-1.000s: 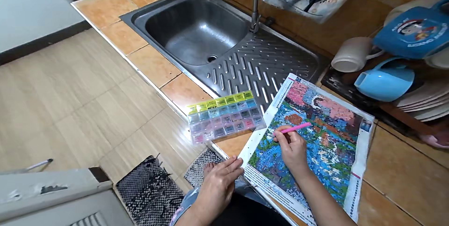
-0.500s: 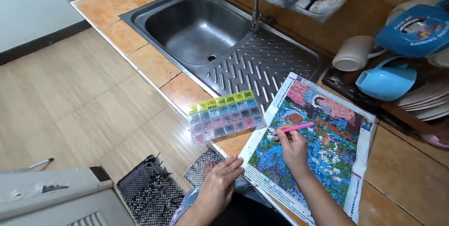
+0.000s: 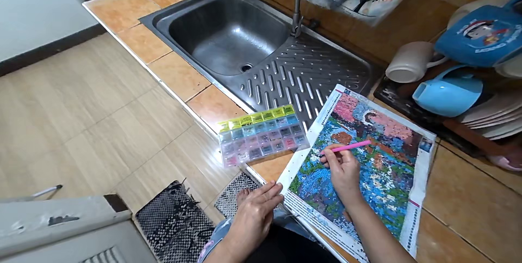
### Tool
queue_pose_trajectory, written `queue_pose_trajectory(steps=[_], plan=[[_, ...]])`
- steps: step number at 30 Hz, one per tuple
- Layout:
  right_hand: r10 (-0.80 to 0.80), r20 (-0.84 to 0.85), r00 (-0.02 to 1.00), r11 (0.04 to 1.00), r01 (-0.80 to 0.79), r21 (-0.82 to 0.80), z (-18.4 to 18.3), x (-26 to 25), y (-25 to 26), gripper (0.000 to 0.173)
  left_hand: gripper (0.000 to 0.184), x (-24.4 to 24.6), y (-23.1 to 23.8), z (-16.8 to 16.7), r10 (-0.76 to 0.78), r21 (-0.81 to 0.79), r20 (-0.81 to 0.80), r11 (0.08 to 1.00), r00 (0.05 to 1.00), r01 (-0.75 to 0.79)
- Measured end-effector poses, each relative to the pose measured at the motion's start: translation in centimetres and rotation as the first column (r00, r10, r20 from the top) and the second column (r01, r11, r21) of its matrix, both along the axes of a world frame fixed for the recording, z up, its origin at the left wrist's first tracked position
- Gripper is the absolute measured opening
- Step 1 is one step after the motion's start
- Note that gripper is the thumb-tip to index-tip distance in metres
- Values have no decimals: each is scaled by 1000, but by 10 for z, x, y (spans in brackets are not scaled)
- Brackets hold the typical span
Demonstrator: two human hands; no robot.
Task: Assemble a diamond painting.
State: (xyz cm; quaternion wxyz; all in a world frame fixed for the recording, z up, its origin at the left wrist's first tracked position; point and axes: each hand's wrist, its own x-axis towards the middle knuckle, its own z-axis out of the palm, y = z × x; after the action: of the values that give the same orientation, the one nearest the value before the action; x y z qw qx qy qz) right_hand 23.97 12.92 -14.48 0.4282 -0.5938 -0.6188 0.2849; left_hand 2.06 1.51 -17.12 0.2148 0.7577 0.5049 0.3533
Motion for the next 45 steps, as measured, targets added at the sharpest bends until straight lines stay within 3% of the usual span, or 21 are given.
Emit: queue_pose_trajectory(steps=[45], plan=[[-2, 51, 999, 998, -1, 69, -4, -1, -2, 18, 34, 0, 1, 0, 10, 0, -6, 1000, 1000, -10]])
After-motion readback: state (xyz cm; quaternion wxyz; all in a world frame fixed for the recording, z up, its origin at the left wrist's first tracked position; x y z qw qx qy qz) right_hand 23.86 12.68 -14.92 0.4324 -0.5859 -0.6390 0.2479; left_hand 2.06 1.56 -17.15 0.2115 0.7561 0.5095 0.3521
